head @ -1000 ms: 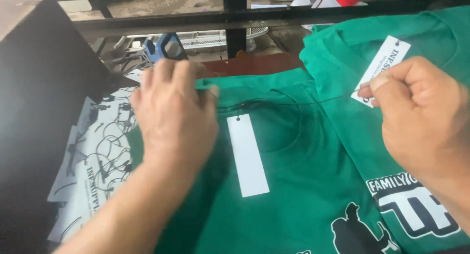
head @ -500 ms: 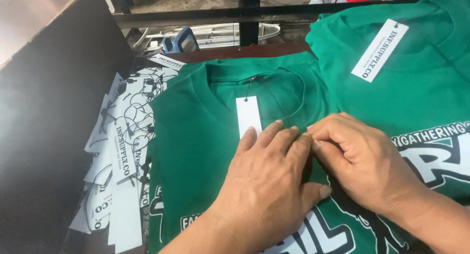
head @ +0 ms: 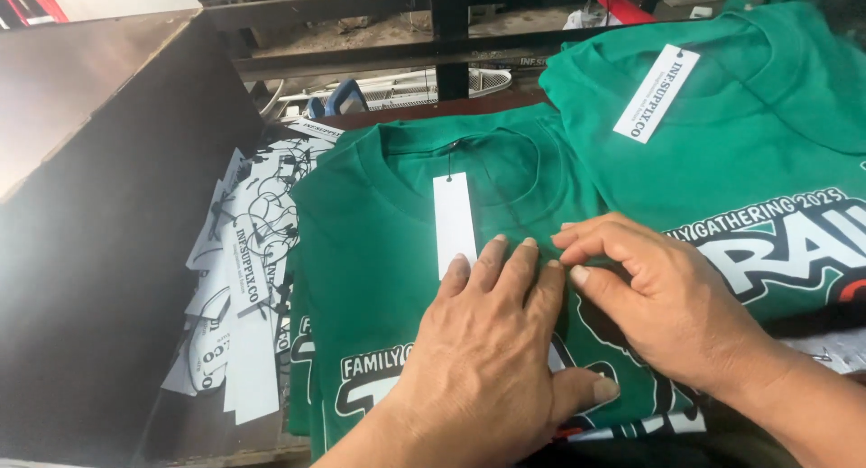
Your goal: Attaching brand tags to t-shirts using a manual tagging gun and stacking them.
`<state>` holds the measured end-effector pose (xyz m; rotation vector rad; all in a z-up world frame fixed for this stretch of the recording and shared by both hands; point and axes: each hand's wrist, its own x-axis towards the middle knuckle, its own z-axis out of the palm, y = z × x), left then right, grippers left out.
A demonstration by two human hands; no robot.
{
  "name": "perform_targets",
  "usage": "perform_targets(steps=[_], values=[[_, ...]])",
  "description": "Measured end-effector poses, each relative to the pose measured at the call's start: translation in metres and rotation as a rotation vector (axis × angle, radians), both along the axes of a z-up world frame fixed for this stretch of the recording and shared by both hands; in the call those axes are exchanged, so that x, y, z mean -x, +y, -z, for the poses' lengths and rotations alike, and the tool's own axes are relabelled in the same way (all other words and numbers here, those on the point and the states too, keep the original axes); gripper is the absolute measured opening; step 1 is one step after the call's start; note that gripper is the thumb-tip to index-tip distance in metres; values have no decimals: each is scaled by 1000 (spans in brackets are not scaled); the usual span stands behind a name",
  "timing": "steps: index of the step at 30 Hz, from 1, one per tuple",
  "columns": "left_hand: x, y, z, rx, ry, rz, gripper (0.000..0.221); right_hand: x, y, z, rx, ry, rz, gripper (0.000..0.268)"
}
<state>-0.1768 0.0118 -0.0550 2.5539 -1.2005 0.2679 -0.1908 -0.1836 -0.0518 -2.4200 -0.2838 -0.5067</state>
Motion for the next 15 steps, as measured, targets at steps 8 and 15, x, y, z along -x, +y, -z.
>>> perform_targets(steps=[8,15], values=[[14,-1,9,-96,-140,28,149,5,8,-19,-186,273,210,15],[18,8,26,-73,-302,0,170,7,3,-9,-209,240,143,15]])
